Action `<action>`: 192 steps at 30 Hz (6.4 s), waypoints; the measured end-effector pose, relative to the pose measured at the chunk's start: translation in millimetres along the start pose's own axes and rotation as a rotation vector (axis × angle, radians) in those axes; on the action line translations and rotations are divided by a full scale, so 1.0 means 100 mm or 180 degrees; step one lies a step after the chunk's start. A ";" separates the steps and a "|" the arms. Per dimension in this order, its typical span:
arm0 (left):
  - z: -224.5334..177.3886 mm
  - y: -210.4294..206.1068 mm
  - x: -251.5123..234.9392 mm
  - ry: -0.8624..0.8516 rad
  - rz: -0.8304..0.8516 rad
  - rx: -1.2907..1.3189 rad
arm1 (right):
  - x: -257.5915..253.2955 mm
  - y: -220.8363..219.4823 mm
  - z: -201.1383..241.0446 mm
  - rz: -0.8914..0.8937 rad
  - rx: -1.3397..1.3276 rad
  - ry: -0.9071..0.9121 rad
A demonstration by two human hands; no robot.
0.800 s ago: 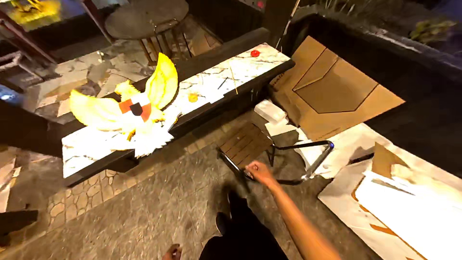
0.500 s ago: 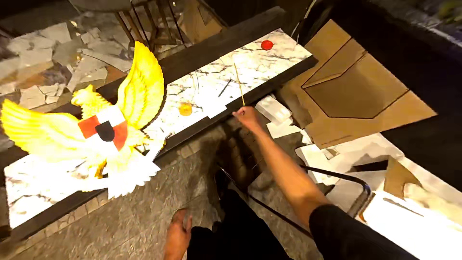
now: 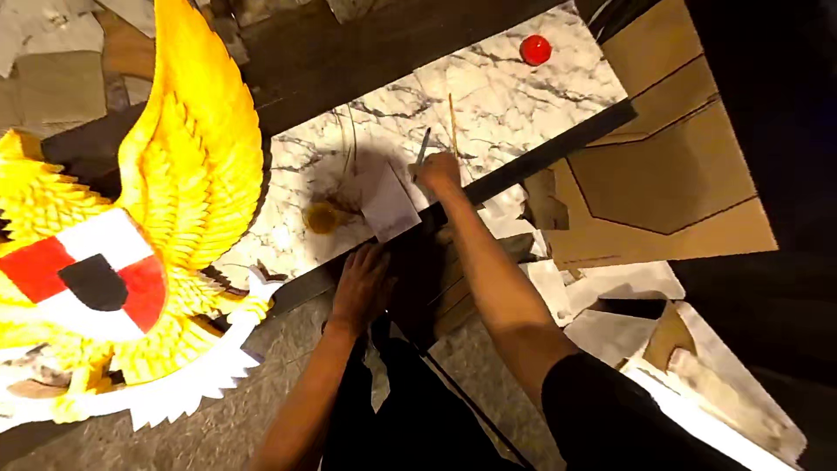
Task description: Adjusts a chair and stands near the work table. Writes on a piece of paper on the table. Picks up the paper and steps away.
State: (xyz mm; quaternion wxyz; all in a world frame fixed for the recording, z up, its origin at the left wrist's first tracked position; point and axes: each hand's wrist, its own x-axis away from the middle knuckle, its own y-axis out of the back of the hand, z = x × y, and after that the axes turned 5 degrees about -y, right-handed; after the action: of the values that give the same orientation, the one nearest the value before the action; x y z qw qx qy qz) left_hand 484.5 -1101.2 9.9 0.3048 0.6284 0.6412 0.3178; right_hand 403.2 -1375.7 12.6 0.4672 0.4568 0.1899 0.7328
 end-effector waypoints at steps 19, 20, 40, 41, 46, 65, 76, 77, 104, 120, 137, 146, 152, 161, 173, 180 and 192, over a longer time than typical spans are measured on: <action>0.56 -0.40 -0.30 -0.0120 -0.0551 -0.0268 | 0.35 -0.55 -0.61 0.0223 -0.2466 0.1607; 0.55 -0.42 -0.32 -0.0097 -0.0599 -0.0278 | 0.36 -0.55 -0.62 0.0263 -0.2539 0.1521; 0.64 -0.53 -0.41 -0.0004 -0.1186 -0.0260 | 0.10 -0.86 -0.29 -0.0248 -0.1249 0.2987; 0.64 -0.52 -0.41 0.0015 -0.1128 -0.0233 | 0.06 -0.89 -0.26 -0.0285 -0.1192 0.3065; 0.64 -0.52 -0.41 0.0026 -0.1066 -0.0179 | -0.05 -0.98 -0.17 -0.0360 -0.1255 0.3132; 0.65 -0.54 -0.41 0.0069 -0.1064 -0.0349 | -0.11 -1.10 -0.17 -0.0171 -0.1462 0.2967; 0.65 -0.54 -0.41 0.0015 -0.1115 -0.0331 | -0.09 -1.08 -0.18 -0.0282 -0.1693 0.2838; 0.65 -0.54 -0.41 0.0021 -0.1105 -0.0343 | -0.09 -1.08 -0.18 -0.0249 -0.1704 0.2851; 0.63 -0.53 -0.40 0.0070 -0.1048 -0.0203 | -0.12 -1.07 -0.19 -0.0459 -0.1625 0.2787; 0.66 -0.56 -0.41 0.0042 -0.1074 -0.0381 | 0.07 -1.07 -0.34 -0.0248 -0.1666 0.2879; 0.65 -0.56 -0.41 0.0030 -0.1099 -0.0369 | 0.09 -1.08 -0.35 -0.0016 -0.1568 0.2904; 0.66 -0.56 -0.42 0.0023 -0.1121 -0.0368 | 0.00 -0.92 -0.45 -0.0256 -0.1553 0.2839; 0.65 -0.54 -0.41 0.0023 -0.1077 -0.0328 | 0.04 -0.92 -0.43 -0.0081 -0.1331 0.2899; 0.66 -0.58 -0.40 0.0018 -0.1070 -0.0320 | -0.01 -0.94 -0.46 -0.0079 -0.1364 0.2899; 0.67 -0.58 -0.41 -0.0019 -0.1101 -0.0360 | -0.02 -0.95 -0.45 -0.0033 -0.1462 0.2891; 0.66 -0.58 -0.41 0.0012 -0.1068 -0.0419 | 0.00 -0.94 -0.44 -0.0098 -0.1451 0.2910; 0.67 -0.58 -0.41 0.0030 -0.1045 -0.0400 | -0.02 -0.94 -0.46 -0.0080 -0.1520 0.2869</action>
State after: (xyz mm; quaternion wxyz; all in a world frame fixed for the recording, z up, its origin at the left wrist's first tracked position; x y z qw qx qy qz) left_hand 502.9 -1140.8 -77.4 0.3884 0.4935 0.7154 0.3062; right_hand 412.9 -1324.2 -78.5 0.4391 -0.0266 0.2052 0.8743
